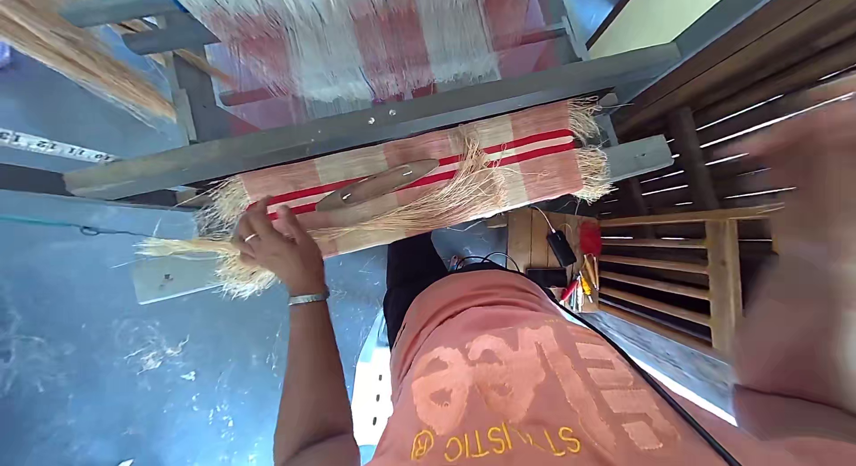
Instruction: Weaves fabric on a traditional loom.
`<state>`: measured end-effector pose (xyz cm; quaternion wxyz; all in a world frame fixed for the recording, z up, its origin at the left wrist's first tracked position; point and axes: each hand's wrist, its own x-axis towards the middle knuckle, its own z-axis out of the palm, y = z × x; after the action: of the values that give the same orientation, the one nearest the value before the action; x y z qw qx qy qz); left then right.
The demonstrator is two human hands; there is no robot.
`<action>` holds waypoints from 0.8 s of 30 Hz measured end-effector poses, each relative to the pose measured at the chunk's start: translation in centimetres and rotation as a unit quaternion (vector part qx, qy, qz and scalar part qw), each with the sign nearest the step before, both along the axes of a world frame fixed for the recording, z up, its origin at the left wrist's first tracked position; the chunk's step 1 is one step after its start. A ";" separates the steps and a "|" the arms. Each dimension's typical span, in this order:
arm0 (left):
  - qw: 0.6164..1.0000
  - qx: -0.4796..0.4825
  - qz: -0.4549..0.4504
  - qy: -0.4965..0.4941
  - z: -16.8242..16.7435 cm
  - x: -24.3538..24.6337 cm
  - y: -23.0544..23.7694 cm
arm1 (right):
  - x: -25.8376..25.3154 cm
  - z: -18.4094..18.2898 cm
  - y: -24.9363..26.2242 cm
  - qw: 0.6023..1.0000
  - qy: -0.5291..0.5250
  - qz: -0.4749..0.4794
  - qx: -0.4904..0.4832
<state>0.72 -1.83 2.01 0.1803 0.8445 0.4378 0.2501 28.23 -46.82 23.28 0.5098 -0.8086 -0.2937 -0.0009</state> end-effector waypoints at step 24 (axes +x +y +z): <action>0.945 -0.310 -0.089 -0.063 0.5 4.3 -1.8 | -6.0 -20.3 30.0 0.932 -0.089 0.294 -0.195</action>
<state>5.01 -3.60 2.55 0.4817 0.7652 0.4044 0.1373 22.24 -16.79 3.01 0.2911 -0.7664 -0.5566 0.1342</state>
